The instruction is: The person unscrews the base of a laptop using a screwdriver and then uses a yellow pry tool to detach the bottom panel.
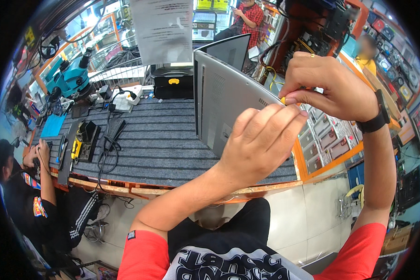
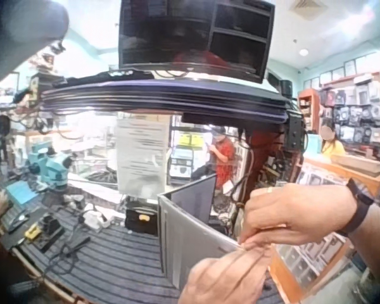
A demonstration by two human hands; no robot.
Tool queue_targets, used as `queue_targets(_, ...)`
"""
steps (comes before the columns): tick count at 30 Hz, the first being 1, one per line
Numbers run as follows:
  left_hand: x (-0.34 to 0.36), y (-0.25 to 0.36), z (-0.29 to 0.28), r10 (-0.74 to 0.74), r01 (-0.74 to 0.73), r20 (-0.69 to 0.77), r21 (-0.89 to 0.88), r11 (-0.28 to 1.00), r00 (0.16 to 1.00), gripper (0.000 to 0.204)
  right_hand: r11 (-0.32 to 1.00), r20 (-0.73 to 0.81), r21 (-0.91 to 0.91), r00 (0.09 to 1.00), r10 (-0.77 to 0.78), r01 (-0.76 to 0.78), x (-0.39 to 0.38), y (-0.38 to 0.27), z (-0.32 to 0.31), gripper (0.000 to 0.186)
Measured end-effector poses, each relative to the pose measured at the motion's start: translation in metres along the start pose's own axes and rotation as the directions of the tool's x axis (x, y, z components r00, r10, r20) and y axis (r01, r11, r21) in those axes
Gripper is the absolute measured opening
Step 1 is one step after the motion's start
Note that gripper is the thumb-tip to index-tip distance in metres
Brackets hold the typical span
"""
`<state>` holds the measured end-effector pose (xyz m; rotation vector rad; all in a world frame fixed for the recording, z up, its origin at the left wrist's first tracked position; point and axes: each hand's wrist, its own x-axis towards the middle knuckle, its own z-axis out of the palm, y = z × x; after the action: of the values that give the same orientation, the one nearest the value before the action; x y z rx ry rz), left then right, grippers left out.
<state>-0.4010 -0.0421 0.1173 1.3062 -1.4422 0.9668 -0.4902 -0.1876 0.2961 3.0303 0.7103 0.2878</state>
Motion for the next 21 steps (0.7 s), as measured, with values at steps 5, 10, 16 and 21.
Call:
queue_targets(5,0.002,-0.002,0.003,0.037,-0.038,-0.04,-0.013,0.999,0.999,0.04,0.994,-0.015,-0.092,0.998,-0.066,0.064,0.014,0.007,0.003,0.011)
queue_targets(10,0.005,-0.006,-0.002,0.032,-0.035,-0.034,-0.067,0.997,0.999,0.043,0.995,0.004,-0.084,0.999,-0.044,0.044,0.033,0.014,0.007,0.01)
queue_targets(16,0.012,-0.016,-0.004,-0.02,0.012,-0.047,-0.171,0.985,0.999,0.026,0.994,0.025,-0.093,0.999,-0.048,0.05,0.04,0.013,0.005,0.01)
queue_targets(21,0.011,-0.016,-0.001,-0.012,-0.003,-0.096,-0.151,0.989,0.995,0.041,0.99,0.019,-0.134,0.999,-0.051,0.053,0.044,0.01,0.006,0.01)
